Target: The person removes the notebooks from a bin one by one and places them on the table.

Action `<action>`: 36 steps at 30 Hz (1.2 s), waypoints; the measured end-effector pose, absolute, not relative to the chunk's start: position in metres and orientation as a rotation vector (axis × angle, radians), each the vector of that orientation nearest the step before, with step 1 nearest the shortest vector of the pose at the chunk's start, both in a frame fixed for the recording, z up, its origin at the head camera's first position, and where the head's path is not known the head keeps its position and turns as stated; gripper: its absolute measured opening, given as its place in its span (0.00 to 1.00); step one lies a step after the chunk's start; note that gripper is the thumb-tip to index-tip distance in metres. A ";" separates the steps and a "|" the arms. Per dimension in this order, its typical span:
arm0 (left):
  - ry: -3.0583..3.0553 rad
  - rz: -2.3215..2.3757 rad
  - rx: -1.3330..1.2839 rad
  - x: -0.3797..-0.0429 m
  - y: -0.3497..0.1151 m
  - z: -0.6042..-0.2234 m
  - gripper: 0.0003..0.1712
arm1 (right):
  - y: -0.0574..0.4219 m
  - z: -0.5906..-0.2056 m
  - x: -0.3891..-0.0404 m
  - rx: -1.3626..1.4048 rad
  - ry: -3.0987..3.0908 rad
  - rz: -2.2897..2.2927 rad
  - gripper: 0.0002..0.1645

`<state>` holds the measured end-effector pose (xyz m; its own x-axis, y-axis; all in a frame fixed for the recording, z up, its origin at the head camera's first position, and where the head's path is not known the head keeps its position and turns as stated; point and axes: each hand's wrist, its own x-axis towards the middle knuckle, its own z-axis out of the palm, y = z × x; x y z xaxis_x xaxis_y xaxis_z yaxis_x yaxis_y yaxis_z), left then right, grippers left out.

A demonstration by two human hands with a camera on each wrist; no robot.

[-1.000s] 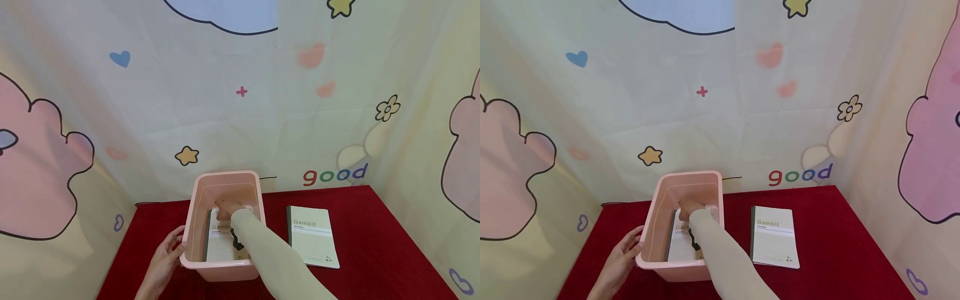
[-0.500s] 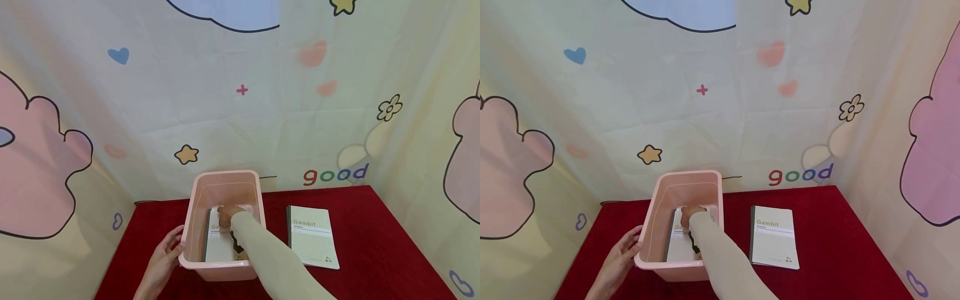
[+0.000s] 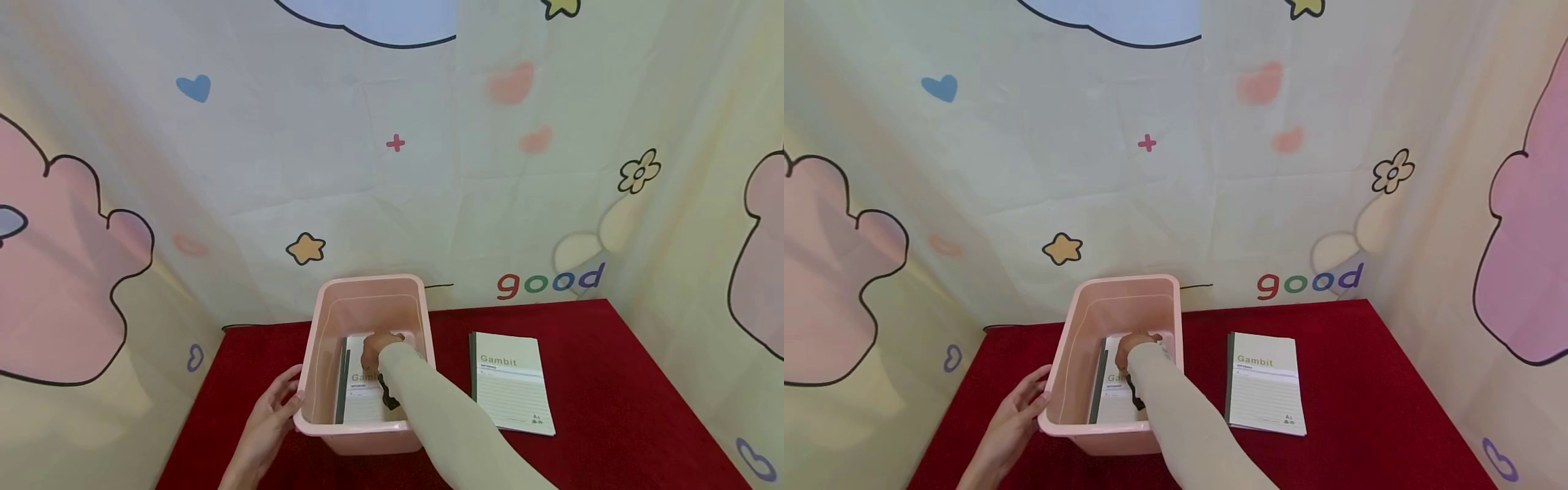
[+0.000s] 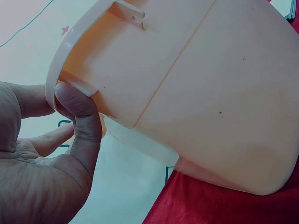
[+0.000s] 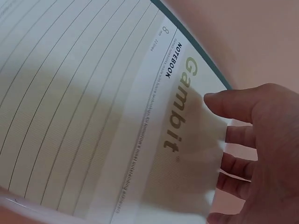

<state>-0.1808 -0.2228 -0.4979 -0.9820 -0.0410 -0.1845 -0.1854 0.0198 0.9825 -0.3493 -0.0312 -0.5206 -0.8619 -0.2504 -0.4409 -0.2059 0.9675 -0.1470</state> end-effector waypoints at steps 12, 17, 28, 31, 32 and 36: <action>2.177 2.132 -0.241 -0.181 -0.221 -0.497 0.32 | -0.031 -0.510 -0.340 -0.379 2.660 -0.167 0.16; 2.224 2.121 -0.239 -0.182 -0.218 -0.494 0.30 | -0.029 -0.508 -0.339 -0.365 2.655 -0.286 0.08; 2.237 2.101 -0.280 -0.183 -0.217 -0.500 0.30 | -0.034 -0.524 -0.353 -0.288 2.745 -0.402 0.10; 2.245 2.090 -0.275 -0.183 -0.217 -0.499 0.31 | -0.034 -0.519 -0.353 -0.210 2.743 -0.547 0.10; 2.248 2.087 -0.272 -0.184 -0.216 -0.498 0.31 | -0.034 -0.516 -0.352 -0.156 2.721 -0.638 0.11; 2.244 2.073 -0.271 -0.183 -0.215 -0.494 0.31 | -0.033 -0.491 -0.336 -0.047 2.609 -0.769 0.09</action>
<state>-0.1833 -0.2150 -0.4943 -0.9817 -0.0785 -0.1737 -0.1794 0.0721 0.9811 -0.3361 -0.0326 -0.4909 -0.9121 -0.1475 -0.3826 0.0837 0.8464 -0.5259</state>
